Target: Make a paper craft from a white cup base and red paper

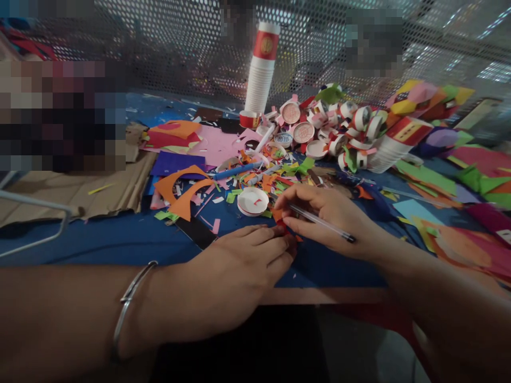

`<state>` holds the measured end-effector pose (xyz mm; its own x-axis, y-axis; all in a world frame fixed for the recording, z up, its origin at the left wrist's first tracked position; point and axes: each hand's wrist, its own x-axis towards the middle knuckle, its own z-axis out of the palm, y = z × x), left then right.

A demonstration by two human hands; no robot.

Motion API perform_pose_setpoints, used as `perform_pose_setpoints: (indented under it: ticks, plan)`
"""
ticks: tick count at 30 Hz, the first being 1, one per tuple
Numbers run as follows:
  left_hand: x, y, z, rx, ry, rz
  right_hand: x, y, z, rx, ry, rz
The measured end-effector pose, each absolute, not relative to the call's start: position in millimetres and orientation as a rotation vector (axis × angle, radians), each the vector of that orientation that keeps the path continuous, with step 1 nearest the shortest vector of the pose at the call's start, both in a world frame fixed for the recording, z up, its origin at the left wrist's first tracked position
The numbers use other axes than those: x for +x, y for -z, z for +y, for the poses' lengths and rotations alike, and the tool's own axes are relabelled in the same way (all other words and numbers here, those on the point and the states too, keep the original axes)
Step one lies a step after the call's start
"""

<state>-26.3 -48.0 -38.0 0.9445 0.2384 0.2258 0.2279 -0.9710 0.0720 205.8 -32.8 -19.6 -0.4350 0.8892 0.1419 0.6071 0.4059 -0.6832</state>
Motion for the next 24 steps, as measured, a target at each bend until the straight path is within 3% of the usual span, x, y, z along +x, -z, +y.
perform_pose_setpoints:
  ticks: [5, 12, 20, 24]
  plan:
    - [-27.7, 33.7, -43.7, 2.896, -0.469, 0.365, 205.4, 12.1, -32.0, -1.276, -0.713, -2.203]
    - [-23.7, 23.0, -25.9, 2.229, -1.106, 0.78, 207.4, -12.9, -19.8, -1.167, -0.785, -2.051]
    - [-14.9, 20.2, -10.2, 1.561, -0.949, 0.789, 185.3, -14.1, -9.7, -1.032, -0.943, -1.884]
    - [-14.5, 18.3, -8.3, 1.401, -0.962, 0.814, 183.5, -6.2, -8.5, -1.017, -0.871, -1.791]
